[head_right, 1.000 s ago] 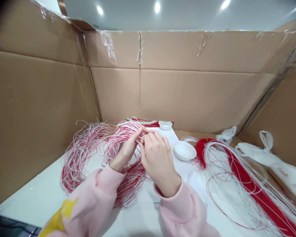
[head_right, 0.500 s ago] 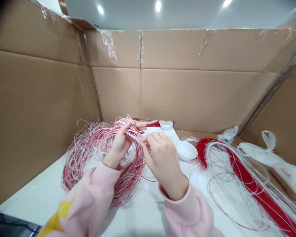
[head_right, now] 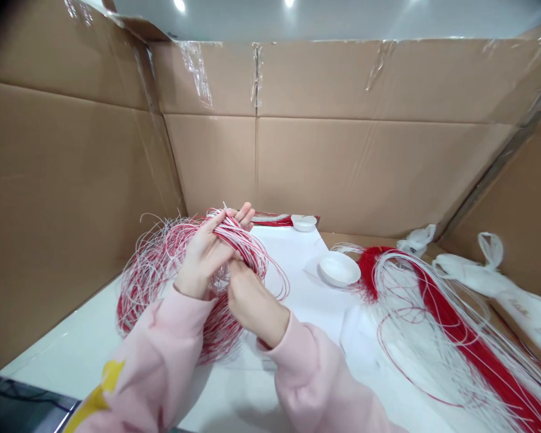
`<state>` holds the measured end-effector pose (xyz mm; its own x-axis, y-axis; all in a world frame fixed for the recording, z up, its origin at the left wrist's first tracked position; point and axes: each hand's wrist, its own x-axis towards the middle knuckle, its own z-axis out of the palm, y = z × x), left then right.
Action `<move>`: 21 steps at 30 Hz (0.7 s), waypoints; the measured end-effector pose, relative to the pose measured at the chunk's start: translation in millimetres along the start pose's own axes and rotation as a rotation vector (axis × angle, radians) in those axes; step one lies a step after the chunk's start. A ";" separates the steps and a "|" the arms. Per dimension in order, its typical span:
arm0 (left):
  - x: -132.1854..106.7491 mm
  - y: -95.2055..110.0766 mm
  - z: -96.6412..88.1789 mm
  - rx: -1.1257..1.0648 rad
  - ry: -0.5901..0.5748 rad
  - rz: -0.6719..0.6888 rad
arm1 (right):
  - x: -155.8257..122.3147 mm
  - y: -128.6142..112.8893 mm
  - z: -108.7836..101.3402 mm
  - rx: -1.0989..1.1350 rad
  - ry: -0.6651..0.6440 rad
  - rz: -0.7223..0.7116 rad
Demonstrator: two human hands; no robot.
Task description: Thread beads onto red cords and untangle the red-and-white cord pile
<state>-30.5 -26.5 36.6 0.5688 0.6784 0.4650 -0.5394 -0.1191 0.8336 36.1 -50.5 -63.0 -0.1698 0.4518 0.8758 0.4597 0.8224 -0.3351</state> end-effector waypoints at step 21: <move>0.6 0.6 1.8 0.191 -0.060 0.025 | 6.5 32.1 5.2 -0.324 -0.042 0.015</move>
<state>-29.4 -27.5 37.9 0.5953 0.6300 0.4987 -0.4298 -0.2748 0.8601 45.3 -19.3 -69.9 -0.1937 0.4824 0.8543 0.7150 0.6657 -0.2138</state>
